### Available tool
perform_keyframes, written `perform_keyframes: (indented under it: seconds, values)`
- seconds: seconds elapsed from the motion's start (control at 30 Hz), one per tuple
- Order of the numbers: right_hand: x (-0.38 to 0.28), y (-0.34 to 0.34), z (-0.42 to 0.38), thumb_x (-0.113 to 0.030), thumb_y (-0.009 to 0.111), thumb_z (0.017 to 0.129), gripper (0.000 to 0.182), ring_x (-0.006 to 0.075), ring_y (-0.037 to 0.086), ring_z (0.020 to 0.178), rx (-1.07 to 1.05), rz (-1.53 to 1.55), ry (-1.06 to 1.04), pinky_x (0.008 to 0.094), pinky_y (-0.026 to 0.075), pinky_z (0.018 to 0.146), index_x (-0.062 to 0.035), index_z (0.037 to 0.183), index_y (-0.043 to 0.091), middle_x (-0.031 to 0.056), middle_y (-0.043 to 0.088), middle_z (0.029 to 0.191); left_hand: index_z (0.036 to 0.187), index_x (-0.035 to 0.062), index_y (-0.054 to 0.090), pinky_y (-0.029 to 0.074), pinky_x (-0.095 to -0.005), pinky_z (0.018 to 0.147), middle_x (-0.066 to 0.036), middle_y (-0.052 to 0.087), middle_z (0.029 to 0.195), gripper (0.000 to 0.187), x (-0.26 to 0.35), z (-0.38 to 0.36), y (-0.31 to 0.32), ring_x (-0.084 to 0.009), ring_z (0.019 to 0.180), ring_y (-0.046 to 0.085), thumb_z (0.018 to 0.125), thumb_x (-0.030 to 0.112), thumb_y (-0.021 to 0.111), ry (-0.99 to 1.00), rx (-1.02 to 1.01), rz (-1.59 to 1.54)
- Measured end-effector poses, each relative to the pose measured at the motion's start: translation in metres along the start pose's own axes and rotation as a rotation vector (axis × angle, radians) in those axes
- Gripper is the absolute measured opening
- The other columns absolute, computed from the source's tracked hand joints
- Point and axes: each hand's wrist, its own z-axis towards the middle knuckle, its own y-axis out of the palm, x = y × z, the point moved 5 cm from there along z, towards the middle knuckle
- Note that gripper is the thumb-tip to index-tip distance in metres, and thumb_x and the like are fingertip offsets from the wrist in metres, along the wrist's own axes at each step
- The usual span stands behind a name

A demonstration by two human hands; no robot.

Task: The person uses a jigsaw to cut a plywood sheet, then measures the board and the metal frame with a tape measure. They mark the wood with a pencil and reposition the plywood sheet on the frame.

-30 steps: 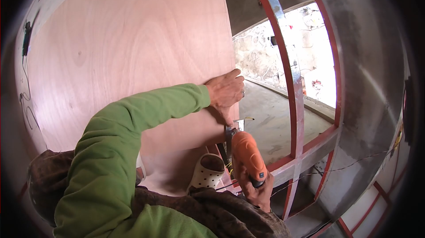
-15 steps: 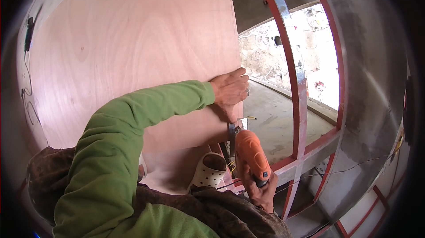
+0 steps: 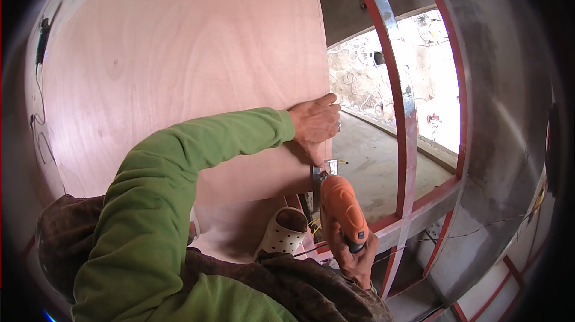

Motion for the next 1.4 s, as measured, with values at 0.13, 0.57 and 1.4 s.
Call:
perform_keyframes:
  seconds: [0.13,0.57,1.4]
  values:
    - [0.0,0.0,0.0,-0.008,0.064,0.078,0.018,0.0138,0.054,0.067,0.017,0.017,-0.012,0.0297,0.047,0.065,0.003,0.093,0.061,0.0063,0.061,0.075,0.076,0.0019,0.071,0.028,-0.0469,0.108,-0.011,0.059,0.083,0.084,0.0,0.001,-0.001,-0.0278,0.098,0.052,0.062,0.084,0.055,-0.002,-0.003,-0.004]
    - [0.003,-0.002,0.0,-0.01,0.065,0.079,0.022,0.0143,0.054,0.069,0.009,0.015,-0.036,0.0299,0.048,0.067,0.0033,0.096,0.061,0.0066,0.062,0.075,0.077,0.002,0.072,0.026,-0.0475,0.109,-0.011,0.06,0.084,0.078,-0.001,0.001,-0.001,-0.0278,0.099,0.051,0.064,0.078,0.057,-0.019,-0.023,0.02]
    - [0.011,-0.002,-0.001,-0.019,0.066,0.078,0.025,0.0177,0.057,0.062,0.035,0.063,-0.089,0.034,0.049,0.064,0.003,0.089,0.063,0.0109,0.06,0.068,0.091,0.0013,0.072,0.029,-0.0514,0.108,-0.014,0.062,0.102,0.083,0.009,0.019,0.003,-0.0272,0.108,0.055,0.069,0.08,0.056,0.017,-0.352,0.056]
